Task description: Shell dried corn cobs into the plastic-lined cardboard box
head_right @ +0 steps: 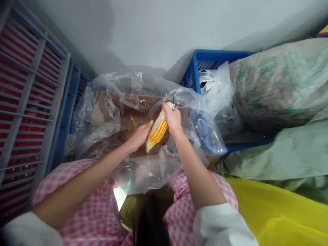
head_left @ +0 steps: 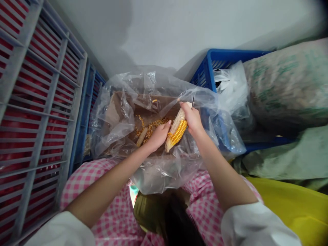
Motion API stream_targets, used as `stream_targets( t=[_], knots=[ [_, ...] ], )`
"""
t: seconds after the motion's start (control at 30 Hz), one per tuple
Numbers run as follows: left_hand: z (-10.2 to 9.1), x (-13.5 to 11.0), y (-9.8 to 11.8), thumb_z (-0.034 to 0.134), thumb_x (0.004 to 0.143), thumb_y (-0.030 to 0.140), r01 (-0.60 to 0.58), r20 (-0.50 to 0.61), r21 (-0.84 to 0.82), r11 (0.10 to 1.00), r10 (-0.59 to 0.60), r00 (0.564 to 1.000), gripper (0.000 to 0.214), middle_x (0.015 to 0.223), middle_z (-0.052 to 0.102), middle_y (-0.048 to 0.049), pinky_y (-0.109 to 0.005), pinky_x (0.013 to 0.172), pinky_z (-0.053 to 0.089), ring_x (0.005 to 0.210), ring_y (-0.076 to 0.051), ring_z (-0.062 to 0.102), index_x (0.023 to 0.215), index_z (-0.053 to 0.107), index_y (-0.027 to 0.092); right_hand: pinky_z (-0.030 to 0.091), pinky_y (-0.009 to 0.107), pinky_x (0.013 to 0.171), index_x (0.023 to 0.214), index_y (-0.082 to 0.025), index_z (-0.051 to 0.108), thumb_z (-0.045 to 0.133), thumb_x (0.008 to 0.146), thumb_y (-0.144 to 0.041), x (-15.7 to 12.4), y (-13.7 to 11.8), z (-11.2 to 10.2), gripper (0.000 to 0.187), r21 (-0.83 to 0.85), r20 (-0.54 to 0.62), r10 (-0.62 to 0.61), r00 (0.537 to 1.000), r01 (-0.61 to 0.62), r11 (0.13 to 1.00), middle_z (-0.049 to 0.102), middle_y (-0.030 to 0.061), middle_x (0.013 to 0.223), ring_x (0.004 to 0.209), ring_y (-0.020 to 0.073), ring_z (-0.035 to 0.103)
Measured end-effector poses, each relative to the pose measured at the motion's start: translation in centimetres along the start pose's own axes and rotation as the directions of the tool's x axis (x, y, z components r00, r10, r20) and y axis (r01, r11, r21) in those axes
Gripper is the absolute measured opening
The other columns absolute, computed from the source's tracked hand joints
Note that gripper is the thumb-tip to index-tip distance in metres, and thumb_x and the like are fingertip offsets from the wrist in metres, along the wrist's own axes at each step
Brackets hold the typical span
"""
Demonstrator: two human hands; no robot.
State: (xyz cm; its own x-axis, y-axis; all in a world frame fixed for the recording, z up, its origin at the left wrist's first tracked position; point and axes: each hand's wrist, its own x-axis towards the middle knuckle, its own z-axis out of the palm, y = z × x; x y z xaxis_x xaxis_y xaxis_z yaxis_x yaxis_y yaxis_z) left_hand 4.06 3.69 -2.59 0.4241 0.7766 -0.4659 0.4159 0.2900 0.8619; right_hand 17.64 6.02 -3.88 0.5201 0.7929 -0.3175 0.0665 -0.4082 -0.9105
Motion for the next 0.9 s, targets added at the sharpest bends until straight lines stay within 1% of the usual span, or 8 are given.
stream_targets(
  t=[0.07,0.17,0.23,0.33,0.43,0.5,0.63,0.9],
  knots=[
    [-0.4,0.5,-0.3,0.03,0.086,0.033,0.006,-0.081,-0.04,0.999,-0.01,0.997,0.034,0.09,0.065,-0.0057,-0.026,0.071,0.043,0.083,-0.016,0.058,0.092,0.057,0.014,0.041,0.027,0.065,0.082,-0.013,0.063,0.05,0.063,-0.054,0.0,-0.3,-0.1,0.047,-0.002,0.007,-0.028,1.0,0.028,1.0,0.06,0.002,0.069,0.067,0.0164,0.054],
    [-0.9,0.7,-0.1,0.028,0.087,0.035,-0.086,-0.244,0.115,0.99,0.112,0.963,0.035,0.097,0.063,-0.0069,-0.026,0.081,0.04,0.091,-0.016,0.056,0.093,0.056,0.015,0.04,0.027,0.066,0.082,-0.014,0.063,0.048,0.064,-0.055,-0.1,-0.8,-0.2,0.047,-0.043,-0.004,-0.074,0.997,0.074,0.996,0.06,0.002,0.069,0.067,0.0165,0.053],
    [-0.9,0.2,0.4,0.024,0.087,0.043,-0.132,-0.221,0.229,0.964,0.183,0.958,0.041,0.095,0.064,-0.0066,-0.027,0.079,0.04,0.091,-0.018,0.057,0.096,0.055,0.017,0.04,0.027,0.066,0.08,-0.015,0.062,0.047,0.064,-0.057,-0.4,-1.1,-0.2,0.047,-0.103,-0.028,-0.101,0.994,0.098,0.99,0.06,0.0023,0.069,0.067,0.0165,0.053],
    [-0.2,-0.7,1.3,0.026,0.084,0.052,-0.099,-0.135,0.389,0.916,0.163,0.977,0.046,0.091,0.064,-0.0087,-0.03,0.071,0.041,0.084,-0.022,0.059,0.102,0.051,0.018,0.039,0.027,0.063,0.073,-0.017,0.061,0.048,0.063,-0.06,-1.1,-1.2,0.4,0.046,-0.22,-0.057,-0.115,0.992,0.1,0.97,0.059,0.0023,0.067,0.064,0.0162,0.051],
    [0.6,-1.1,1.4,0.024,0.084,0.053,-0.027,-0.188,0.491,0.871,0.136,0.973,0.048,0.089,0.063,-0.013,-0.031,0.066,0.04,0.081,-0.025,0.06,0.095,0.051,0.015,0.037,0.026,0.059,0.067,-0.018,0.06,0.047,0.062,-0.064,-1.6,-1.1,1.3,0.048,-0.277,-0.034,-0.094,0.995,0.081,0.957,0.057,0.0017,0.063,0.059,0.0153,0.049],
    [0.9,-0.9,0.9,0.02,0.085,0.051,-0.021,-0.218,0.488,0.873,0.145,0.965,0.049,0.085,0.062,-0.0132,-0.031,0.065,0.04,0.079,-0.024,0.059,0.089,0.051,0.014,0.036,0.026,0.057,0.066,-0.018,0.059,0.046,0.062,-0.065,-1.8,-0.9,1.8,0.049,-0.283,-0.015,-0.077,0.997,0.069,0.957,0.056,0.0015,0.061,0.058,0.0149,0.048],
    [1.1,-0.2,-0.1,0.014,0.087,0.05,-0.05,-0.214,0.395,0.917,0.145,0.966,0.05,0.078,0.062,-0.0098,-0.028,0.062,0.038,0.073,-0.021,0.058,0.082,0.051,0.016,0.034,0.025,0.056,0.065,-0.018,0.059,0.047,0.061,-0.064,-1.6,-0.4,2.2,0.048,-0.295,-0.015,-0.075,0.997,0.067,0.953,0.057,0.001,0.061,0.057,0.0141,0.047],
    [1.3,-0.3,-0.7,0.017,0.087,0.046,-0.043,-0.204,0.319,0.947,0.113,0.972,0.048,0.074,0.062,-0.0079,-0.026,0.06,0.037,0.069,-0.019,0.057,0.08,0.054,0.016,0.035,0.024,0.057,0.071,-0.016,0.062,0.048,0.061,-0.059,-1.2,0.9,2.1,0.046,-0.283,-0.013,-0.078,0.997,0.071,0.957,0.056,0.0003,0.062,0.056,0.0124,0.046]
  ],
)
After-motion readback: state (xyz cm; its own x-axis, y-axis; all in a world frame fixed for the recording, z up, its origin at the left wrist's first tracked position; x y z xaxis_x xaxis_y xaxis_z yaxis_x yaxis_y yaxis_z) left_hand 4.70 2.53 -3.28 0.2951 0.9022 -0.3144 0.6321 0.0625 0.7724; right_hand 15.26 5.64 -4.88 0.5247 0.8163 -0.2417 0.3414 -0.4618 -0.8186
